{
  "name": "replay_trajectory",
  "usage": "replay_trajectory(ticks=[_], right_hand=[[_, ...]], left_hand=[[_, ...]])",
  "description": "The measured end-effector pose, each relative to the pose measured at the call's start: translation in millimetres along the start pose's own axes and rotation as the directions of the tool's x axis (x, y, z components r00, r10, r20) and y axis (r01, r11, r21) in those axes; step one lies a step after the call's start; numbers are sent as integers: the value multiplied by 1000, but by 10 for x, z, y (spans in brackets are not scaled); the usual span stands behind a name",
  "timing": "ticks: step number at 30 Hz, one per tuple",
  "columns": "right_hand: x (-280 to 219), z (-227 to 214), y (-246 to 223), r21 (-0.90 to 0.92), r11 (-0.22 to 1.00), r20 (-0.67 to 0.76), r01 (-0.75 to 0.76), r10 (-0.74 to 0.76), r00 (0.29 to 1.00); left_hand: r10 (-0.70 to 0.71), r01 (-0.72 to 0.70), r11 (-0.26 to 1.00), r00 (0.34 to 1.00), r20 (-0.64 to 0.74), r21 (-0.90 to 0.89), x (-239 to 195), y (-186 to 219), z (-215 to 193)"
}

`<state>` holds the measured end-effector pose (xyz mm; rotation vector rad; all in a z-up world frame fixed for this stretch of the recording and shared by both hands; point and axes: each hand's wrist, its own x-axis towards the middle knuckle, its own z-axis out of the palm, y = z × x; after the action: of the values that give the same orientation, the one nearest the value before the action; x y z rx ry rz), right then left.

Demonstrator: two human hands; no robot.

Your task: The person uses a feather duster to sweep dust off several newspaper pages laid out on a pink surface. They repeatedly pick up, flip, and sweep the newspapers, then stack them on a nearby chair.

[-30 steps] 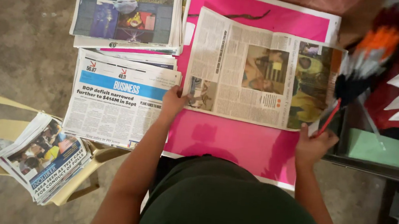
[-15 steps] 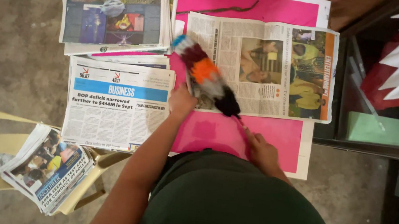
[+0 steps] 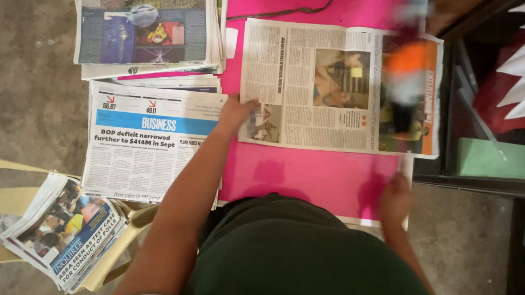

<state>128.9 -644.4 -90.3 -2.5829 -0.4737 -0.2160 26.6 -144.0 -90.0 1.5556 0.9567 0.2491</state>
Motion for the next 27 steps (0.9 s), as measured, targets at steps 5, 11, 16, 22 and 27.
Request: replay_trajectory(ticks=[5,11,16,22,27], right_hand=[[-257,59,-945,-67,990,248,121,-100,964],[-62,-39,-1023,378,919,-18,110,-112,994],[293,-553,-1365,710,704,-122,-15,144,982],[349,-824,-1481,894,380,87,-238,373,924],[22,-548,-1068,612,748,103,-259,249,963]], left_hand=[[79,-70,993,993,93,-89,524,86,204],[790,-726,519,609,73,450,-681,2349,-365],[925,-822,71,266,270,564,-1696,3216,-702],[915,-934,-104,46,401,343,-1738,2104,-417],[666,-921,91,339,664,380,-1658,283,67]])
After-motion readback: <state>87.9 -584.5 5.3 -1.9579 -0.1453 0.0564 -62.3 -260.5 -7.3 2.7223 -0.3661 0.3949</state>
